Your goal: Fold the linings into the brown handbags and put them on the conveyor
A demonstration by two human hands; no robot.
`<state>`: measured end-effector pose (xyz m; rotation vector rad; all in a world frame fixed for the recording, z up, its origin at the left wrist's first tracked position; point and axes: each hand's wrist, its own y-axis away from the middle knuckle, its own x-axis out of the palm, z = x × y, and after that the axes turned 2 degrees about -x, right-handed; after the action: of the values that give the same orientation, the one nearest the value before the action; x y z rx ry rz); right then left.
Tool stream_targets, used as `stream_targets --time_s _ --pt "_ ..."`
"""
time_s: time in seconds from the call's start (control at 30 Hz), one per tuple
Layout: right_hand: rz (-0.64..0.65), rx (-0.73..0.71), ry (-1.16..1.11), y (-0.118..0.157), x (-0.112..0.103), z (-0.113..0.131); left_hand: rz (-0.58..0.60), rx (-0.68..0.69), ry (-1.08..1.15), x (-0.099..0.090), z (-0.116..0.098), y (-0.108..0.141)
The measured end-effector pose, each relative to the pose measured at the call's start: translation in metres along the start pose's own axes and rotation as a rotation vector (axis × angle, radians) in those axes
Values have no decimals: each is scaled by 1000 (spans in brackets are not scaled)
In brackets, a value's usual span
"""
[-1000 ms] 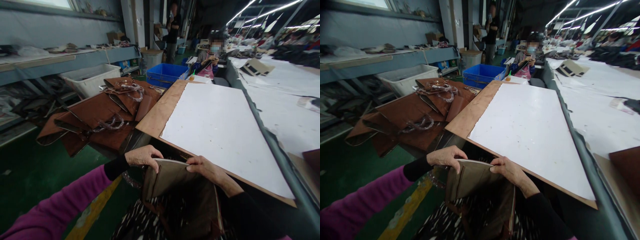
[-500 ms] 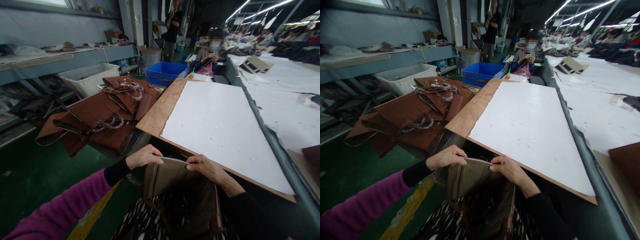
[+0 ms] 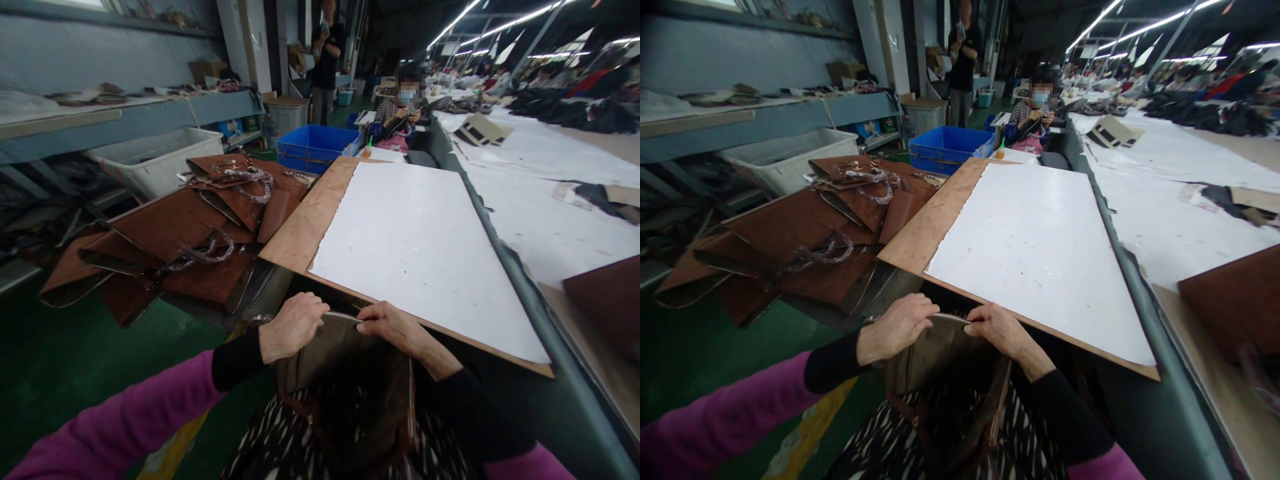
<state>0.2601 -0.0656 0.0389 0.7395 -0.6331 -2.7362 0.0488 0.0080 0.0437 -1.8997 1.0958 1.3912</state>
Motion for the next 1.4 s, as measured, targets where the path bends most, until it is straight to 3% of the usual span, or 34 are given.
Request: stream_targets --time_s 0.2,0.6,0.9,1.27,1.4 --pt "-38 10 58 -2 0 -1 6 -50 83 15 -7 -13" --pt "-58 4 57 -2 1 -2 256 -254 518 5 -2 -39" --pt "-9 -54 1 -7 0 -5 356 -72 727 9 4 -45" --pt "72 -98 -78 -6 -2 -5 341 59 607 5 -11 -50" --pt "96 -119 -91 -6 -2 -5 334 44 607 5 -15 -48"
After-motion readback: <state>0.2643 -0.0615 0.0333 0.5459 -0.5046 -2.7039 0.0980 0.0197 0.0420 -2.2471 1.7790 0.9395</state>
